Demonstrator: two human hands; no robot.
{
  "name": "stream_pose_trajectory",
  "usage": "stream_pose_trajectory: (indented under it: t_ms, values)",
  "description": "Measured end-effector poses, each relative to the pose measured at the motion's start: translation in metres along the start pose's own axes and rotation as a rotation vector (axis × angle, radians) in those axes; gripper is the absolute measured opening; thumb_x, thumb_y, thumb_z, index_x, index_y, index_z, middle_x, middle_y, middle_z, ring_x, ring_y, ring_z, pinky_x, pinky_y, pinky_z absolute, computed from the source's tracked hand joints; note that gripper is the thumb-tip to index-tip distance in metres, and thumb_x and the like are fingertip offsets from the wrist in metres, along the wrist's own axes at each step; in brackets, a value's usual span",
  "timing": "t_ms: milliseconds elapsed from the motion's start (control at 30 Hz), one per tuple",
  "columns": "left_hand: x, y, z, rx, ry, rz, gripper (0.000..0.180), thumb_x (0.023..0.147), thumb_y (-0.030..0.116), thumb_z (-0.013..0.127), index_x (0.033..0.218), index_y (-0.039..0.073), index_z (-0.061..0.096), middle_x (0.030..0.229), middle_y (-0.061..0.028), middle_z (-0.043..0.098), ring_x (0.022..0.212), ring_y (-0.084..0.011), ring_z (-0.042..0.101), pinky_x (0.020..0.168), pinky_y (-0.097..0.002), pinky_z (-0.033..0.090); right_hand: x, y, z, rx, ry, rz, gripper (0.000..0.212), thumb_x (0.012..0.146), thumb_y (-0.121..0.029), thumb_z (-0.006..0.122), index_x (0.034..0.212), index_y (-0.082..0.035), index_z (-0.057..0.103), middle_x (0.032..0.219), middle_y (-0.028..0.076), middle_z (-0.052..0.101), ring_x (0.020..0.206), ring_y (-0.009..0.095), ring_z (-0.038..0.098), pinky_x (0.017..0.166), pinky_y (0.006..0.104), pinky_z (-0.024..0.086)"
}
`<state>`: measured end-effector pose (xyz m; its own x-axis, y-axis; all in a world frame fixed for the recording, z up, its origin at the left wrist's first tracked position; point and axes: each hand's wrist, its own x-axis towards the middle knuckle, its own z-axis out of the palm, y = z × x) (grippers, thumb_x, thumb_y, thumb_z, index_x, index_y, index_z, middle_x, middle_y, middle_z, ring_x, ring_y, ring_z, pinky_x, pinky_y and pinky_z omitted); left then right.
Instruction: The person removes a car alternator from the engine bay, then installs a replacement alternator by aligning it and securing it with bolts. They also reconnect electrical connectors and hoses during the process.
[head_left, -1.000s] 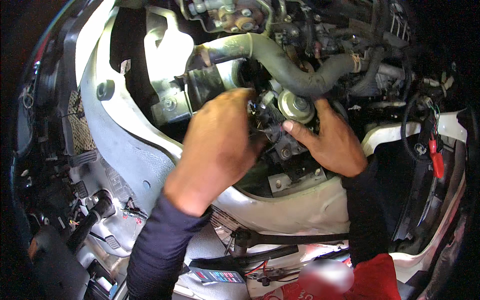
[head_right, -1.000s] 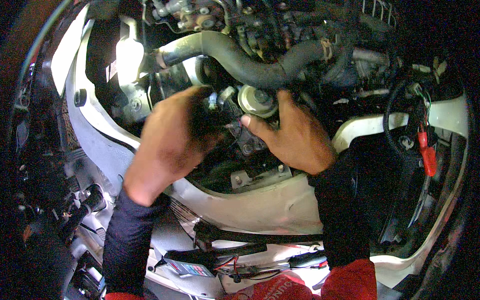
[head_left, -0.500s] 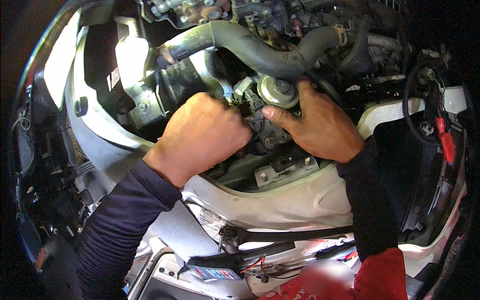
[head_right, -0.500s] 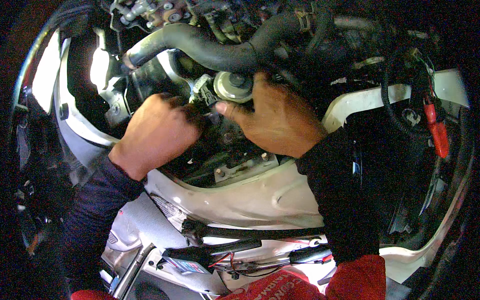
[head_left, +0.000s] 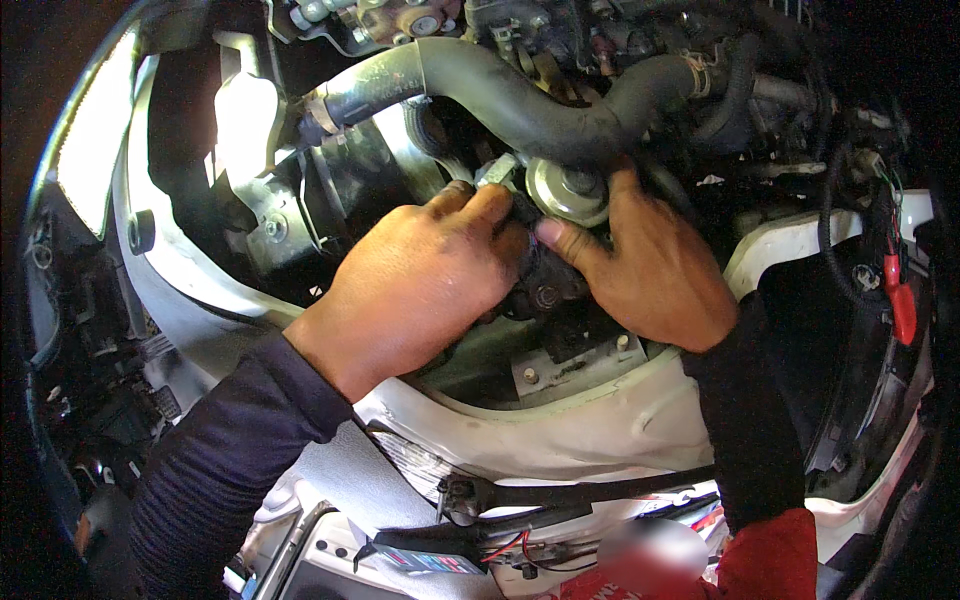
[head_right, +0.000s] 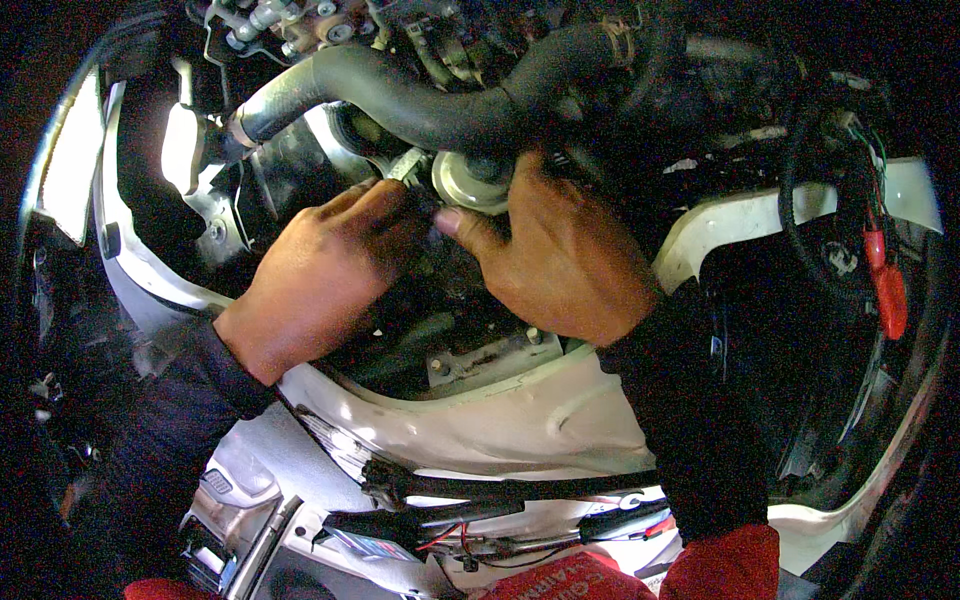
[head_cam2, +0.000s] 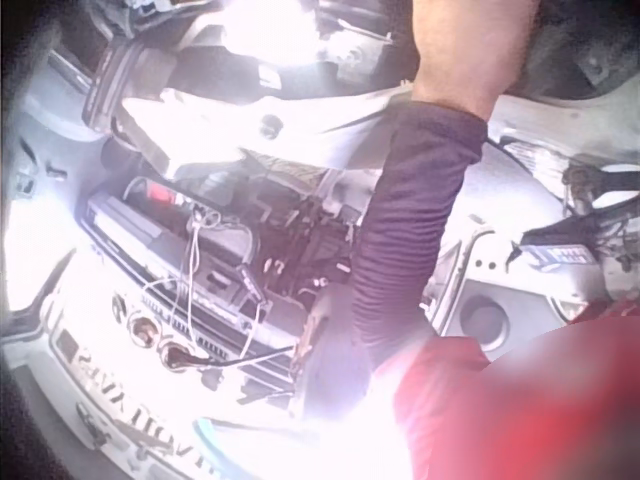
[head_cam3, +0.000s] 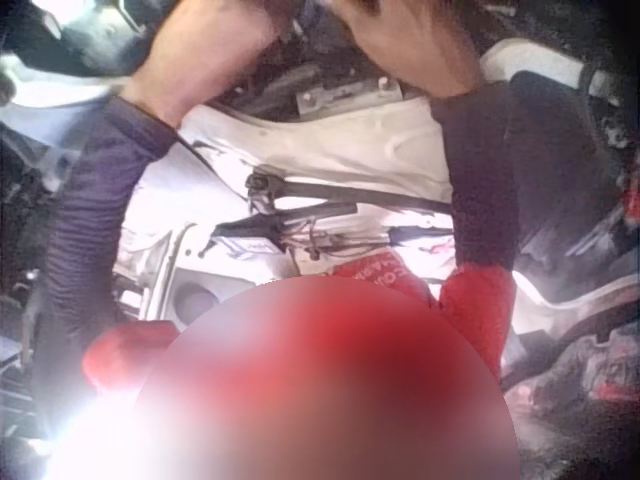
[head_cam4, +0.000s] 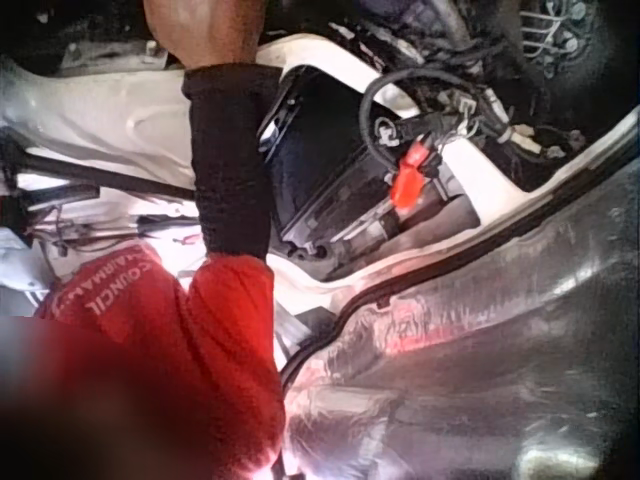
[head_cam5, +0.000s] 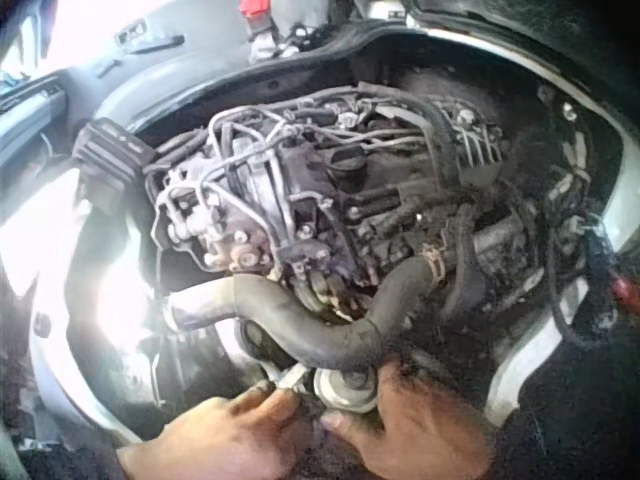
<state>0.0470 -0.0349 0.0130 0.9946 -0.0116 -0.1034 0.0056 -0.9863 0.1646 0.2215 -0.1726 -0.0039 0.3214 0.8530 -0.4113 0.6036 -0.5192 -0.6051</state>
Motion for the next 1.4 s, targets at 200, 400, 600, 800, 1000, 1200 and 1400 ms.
stream_pose_trajectory:
  t_ms: [200,400,600,800,1000,1200,1400]
  values:
    - [-0.001,0.0,-0.003,-0.023,-0.106,-0.054,0.029,0.076,0.011,0.065,0.103,0.001,0.07,0.113,-0.0154,0.062,0.108,-0.0316,0.066,0.085,-0.0383,0.06,-0.002,-0.006,-0.004,0.046,-0.017,0.05,0.076,0.097,-0.048,0.069,0.142,0.007,0.041,0.122,0.037,0.064,0.117,0.051,0.063,0.101,0.0513,0.049]
    - [-0.011,0.008,-0.016,-0.096,0.009,-0.18,0.026,0.069,0.008,0.071,0.095,0.002,0.072,0.107,-0.0154,0.065,0.104,-0.0357,0.066,0.089,-0.0434,0.057,-0.004,-0.01,-0.005,0.076,0.097,-0.146,0.064,0.094,-0.043,0.073,0.114,0.013,0.051,0.097,0.037,0.068,0.096,0.054,0.067,0.086,0.0567,0.053]
    - [-0.021,0.017,-0.028,-0.375,-0.218,-0.394,0.037,0.066,0.016,0.081,0.099,0.002,0.072,0.104,-0.0192,0.067,0.104,-0.0412,0.063,0.087,-0.0476,0.052,-0.014,-0.017,-0.003,0.123,-0.028,-0.007,0.066,0.094,-0.04,0.075,0.133,0.005,0.045,0.12,0.033,0.066,0.118,0.05,0.062,0.098,0.0515,0.049]
    - [-0.03,0.035,-0.039,-0.511,-0.158,-0.5,0.047,0.075,0.037,0.086,0.105,0.004,0.071,0.101,-0.0203,0.069,0.099,-0.0418,0.065,0.088,-0.0496,0.05,-0.017,-0.014,-0.007,0.106,-0.032,-0.072,0.065,0.092,-0.033,0.077,0.135,0.002,0.043,0.118,0.031,0.067,0.116,0.048,0.064,0.097,0.0508,0.049]
    - [-0.029,0.044,-0.028,-0.379,-0.202,-0.525,0.063,0.073,0.047,0.086,0.113,0.001,0.067,0.1,-0.0211,0.068,0.101,-0.0406,0.065,0.089,-0.0488,0.05,-0.016,-0.004,-0.019,-0.002,-0.113,-0.143,0.07,0.088,-0.032,0.08,0.137,0.001,0.042,0.101,0.031,0.068,0.099,0.046,0.069,0.084,0.0509,0.052]
    - [-0.028,0.029,-0.034,-0.501,0.012,-0.577,0.07,0.076,0.038,0.089,0.125,-0.004,0.06,0.107,-0.0227,0.069,0.107,-0.0419,0.066,0.095,-0.048,0.051,-0.011,0.004,-0.034,-0.062,-0.212,-0.247,0.068,0.093,-0.03,0.075,0.142,0.001,0.037,0.1,0.035,0.067,0.098,0.05,0.068,0.082,0.0536,0.051]
    - [-0.019,0.007,-0.031,-0.488,0.366,-0.442,0.061,0.085,0.027,0.084,0.13,-0.007,0.06,0.121,-0.0281,0.069,0.116,-0.0416,0.066,0.102,-0.0439,0.051,-0.013,0.002,-0.04,-0.117,-0.27,-0.2,0.064,0.093,-0.023,0.074,0.142,0.0,0.04,0.108,0.036,0.067,0.105,0.051,0.066,0.087,0.0546,0.05]
